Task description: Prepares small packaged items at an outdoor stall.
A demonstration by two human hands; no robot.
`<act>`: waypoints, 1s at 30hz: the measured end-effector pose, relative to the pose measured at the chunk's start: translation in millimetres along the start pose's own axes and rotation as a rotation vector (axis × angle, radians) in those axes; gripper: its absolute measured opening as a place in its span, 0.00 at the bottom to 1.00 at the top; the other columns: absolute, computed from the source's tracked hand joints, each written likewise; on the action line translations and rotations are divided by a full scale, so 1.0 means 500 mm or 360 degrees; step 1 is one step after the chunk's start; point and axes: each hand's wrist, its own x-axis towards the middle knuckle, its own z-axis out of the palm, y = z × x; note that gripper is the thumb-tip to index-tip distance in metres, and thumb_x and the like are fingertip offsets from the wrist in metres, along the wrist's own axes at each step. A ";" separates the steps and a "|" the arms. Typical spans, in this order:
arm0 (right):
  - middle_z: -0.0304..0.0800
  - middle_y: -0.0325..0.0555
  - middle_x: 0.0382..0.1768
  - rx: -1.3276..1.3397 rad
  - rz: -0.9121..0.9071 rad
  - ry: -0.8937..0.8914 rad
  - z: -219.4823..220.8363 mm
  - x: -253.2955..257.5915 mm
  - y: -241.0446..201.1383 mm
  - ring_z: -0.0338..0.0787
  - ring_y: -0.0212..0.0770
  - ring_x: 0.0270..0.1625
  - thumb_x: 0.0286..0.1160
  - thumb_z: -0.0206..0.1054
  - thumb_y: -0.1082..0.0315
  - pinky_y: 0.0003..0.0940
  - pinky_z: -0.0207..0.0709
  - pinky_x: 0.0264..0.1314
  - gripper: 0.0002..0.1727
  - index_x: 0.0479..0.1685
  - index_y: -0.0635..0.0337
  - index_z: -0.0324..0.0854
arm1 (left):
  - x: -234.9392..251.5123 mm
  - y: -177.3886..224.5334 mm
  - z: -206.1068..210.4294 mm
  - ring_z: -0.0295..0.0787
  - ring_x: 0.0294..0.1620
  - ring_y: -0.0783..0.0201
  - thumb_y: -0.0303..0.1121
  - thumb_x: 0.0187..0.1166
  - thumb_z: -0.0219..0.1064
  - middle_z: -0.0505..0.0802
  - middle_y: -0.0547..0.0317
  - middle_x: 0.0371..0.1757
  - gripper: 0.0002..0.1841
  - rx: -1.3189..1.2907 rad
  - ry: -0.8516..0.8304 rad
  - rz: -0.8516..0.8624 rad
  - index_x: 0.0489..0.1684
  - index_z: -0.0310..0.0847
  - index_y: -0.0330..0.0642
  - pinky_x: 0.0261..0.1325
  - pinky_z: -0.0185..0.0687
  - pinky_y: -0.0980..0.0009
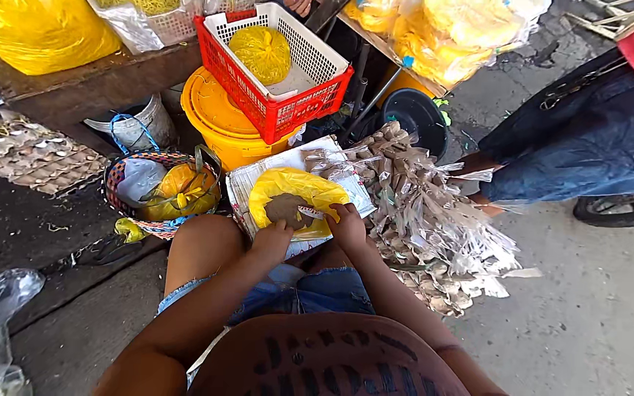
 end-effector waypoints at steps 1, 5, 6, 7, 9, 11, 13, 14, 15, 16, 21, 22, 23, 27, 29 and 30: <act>0.85 0.63 0.65 -0.0042 -0.0001 0.0002 0.008 0.004 -0.004 0.85 0.59 0.68 0.81 0.67 0.56 0.51 0.77 0.72 0.22 0.68 0.57 0.86 | 0.005 -0.001 -0.004 0.79 0.74 0.37 0.23 0.88 0.51 0.79 0.36 0.75 0.19 0.0002 0.0023 0.0008 0.73 0.77 0.32 0.68 0.80 0.43; 0.86 0.66 0.60 -0.0033 -0.0082 0.0089 0.026 0.004 -0.009 0.84 0.63 0.67 0.81 0.67 0.62 0.52 0.76 0.71 0.15 0.55 0.60 0.91 | -0.005 -0.006 -0.013 0.81 0.72 0.40 0.30 0.90 0.51 0.82 0.37 0.71 0.18 -0.0173 0.0223 0.0071 0.68 0.80 0.32 0.70 0.79 0.46; 0.87 0.65 0.57 -0.0005 -0.0129 0.0175 0.026 0.000 -0.008 0.85 0.64 0.65 0.80 0.67 0.63 0.53 0.77 0.70 0.13 0.52 0.61 0.92 | -0.010 -0.009 -0.013 0.82 0.72 0.41 0.30 0.89 0.52 0.83 0.37 0.71 0.18 -0.0233 0.0264 0.0095 0.67 0.81 0.33 0.70 0.79 0.47; 0.88 0.65 0.54 0.0023 -0.0190 0.0281 0.025 -0.005 -0.005 0.86 0.65 0.62 0.78 0.68 0.64 0.54 0.78 0.67 0.12 0.48 0.61 0.93 | -0.014 -0.014 -0.016 0.82 0.72 0.42 0.31 0.89 0.53 0.83 0.38 0.72 0.17 -0.0292 0.0264 0.0100 0.68 0.82 0.35 0.71 0.78 0.47; 0.89 0.65 0.53 0.0033 -0.0276 0.0442 0.017 -0.012 0.003 0.86 0.66 0.60 0.76 0.69 0.66 0.56 0.79 0.64 0.10 0.44 0.61 0.95 | -0.021 -0.035 -0.035 0.81 0.74 0.43 0.33 0.88 0.56 0.82 0.41 0.75 0.18 -0.0448 0.0284 0.0034 0.70 0.82 0.38 0.76 0.75 0.46; 0.88 0.67 0.60 0.0021 -0.0287 0.0505 0.007 -0.008 0.016 0.84 0.69 0.64 0.74 0.70 0.65 0.60 0.76 0.67 0.10 0.43 0.59 0.95 | -0.015 -0.075 -0.057 0.82 0.74 0.44 0.35 0.88 0.59 0.84 0.42 0.74 0.18 -0.0650 0.0486 -0.0148 0.70 0.83 0.39 0.77 0.75 0.45; 0.79 0.71 0.72 0.0121 -0.0174 0.0387 -0.006 0.002 0.026 0.77 0.72 0.75 0.74 0.71 0.63 0.63 0.68 0.76 0.11 0.44 0.59 0.95 | 0.012 -0.123 -0.065 0.84 0.70 0.42 0.39 0.86 0.64 0.85 0.38 0.71 0.20 -0.0827 0.0765 -0.0333 0.70 0.82 0.36 0.73 0.77 0.43; 0.76 0.71 0.75 0.0241 -0.0080 0.0263 -0.013 0.010 0.028 0.74 0.71 0.78 0.75 0.72 0.63 0.62 0.66 0.80 0.12 0.46 0.61 0.94 | 0.030 -0.143 -0.069 0.83 0.70 0.40 0.44 0.85 0.66 0.83 0.35 0.71 0.24 -0.0899 0.0798 -0.0425 0.72 0.80 0.35 0.72 0.77 0.41; 0.80 0.68 0.73 0.0383 0.0025 0.0132 -0.020 0.021 0.030 0.77 0.65 0.76 0.76 0.72 0.62 0.59 0.67 0.79 0.13 0.49 0.63 0.92 | 0.048 -0.159 -0.072 0.82 0.71 0.38 0.49 0.84 0.67 0.82 0.33 0.72 0.29 -0.0954 0.0748 -0.0501 0.73 0.77 0.35 0.73 0.76 0.39; 0.87 0.62 0.63 0.0513 0.0123 0.0017 -0.027 0.032 0.030 0.83 0.55 0.68 0.78 0.72 0.61 0.53 0.72 0.74 0.14 0.50 0.64 0.91 | 0.063 -0.169 -0.073 0.82 0.70 0.36 0.51 0.83 0.68 0.83 0.31 0.70 0.30 -0.1004 0.0671 -0.0541 0.72 0.77 0.33 0.73 0.74 0.37; 0.90 0.52 0.44 0.0877 0.0139 0.0101 -0.057 0.023 0.004 0.87 0.39 0.45 0.77 0.72 0.64 0.38 0.80 0.53 0.12 0.46 0.67 0.88 | 0.043 -0.107 -0.099 0.89 0.53 0.41 0.36 0.84 0.67 0.91 0.37 0.50 0.14 -0.1190 0.0798 -0.0306 0.55 0.85 0.32 0.61 0.80 0.39; 0.89 0.54 0.47 0.0904 0.0110 0.0142 -0.059 0.013 0.001 0.87 0.40 0.47 0.76 0.73 0.65 0.38 0.80 0.55 0.12 0.46 0.68 0.89 | 0.032 -0.088 -0.104 0.89 0.52 0.44 0.34 0.83 0.69 0.91 0.40 0.51 0.14 -0.1213 0.0854 -0.0220 0.55 0.86 0.33 0.61 0.82 0.42; 0.89 0.55 0.49 0.0921 0.0105 0.0167 -0.058 0.005 0.001 0.87 0.41 0.48 0.76 0.73 0.65 0.38 0.80 0.55 0.13 0.46 0.68 0.89 | 0.025 -0.073 -0.106 0.89 0.51 0.46 0.33 0.82 0.69 0.90 0.41 0.51 0.13 -0.1213 0.0888 -0.0142 0.55 0.86 0.33 0.60 0.82 0.44; 0.88 0.56 0.49 0.0978 0.0173 0.0232 -0.042 -0.020 -0.003 0.86 0.41 0.49 0.76 0.73 0.65 0.38 0.80 0.56 0.12 0.46 0.68 0.89 | 0.025 -0.056 -0.113 0.89 0.54 0.47 0.30 0.81 0.69 0.90 0.41 0.54 0.12 -0.1081 0.0928 -0.0024 0.55 0.87 0.32 0.62 0.82 0.46; 0.88 0.57 0.50 0.0957 0.0166 0.0268 -0.040 -0.029 -0.007 0.87 0.42 0.50 0.76 0.73 0.65 0.39 0.80 0.56 0.12 0.45 0.68 0.89 | 0.024 -0.057 -0.116 0.89 0.54 0.46 0.30 0.81 0.69 0.90 0.41 0.54 0.11 -0.1028 0.0961 0.0022 0.54 0.87 0.31 0.62 0.83 0.46; 0.88 0.57 0.51 0.0940 0.0162 0.0281 -0.036 -0.035 -0.003 0.87 0.43 0.51 0.76 0.73 0.65 0.39 0.80 0.57 0.12 0.45 0.68 0.89 | 0.023 -0.058 -0.111 0.89 0.55 0.46 0.30 0.82 0.69 0.90 0.40 0.55 0.12 -0.1035 0.0950 0.0013 0.55 0.87 0.31 0.63 0.82 0.46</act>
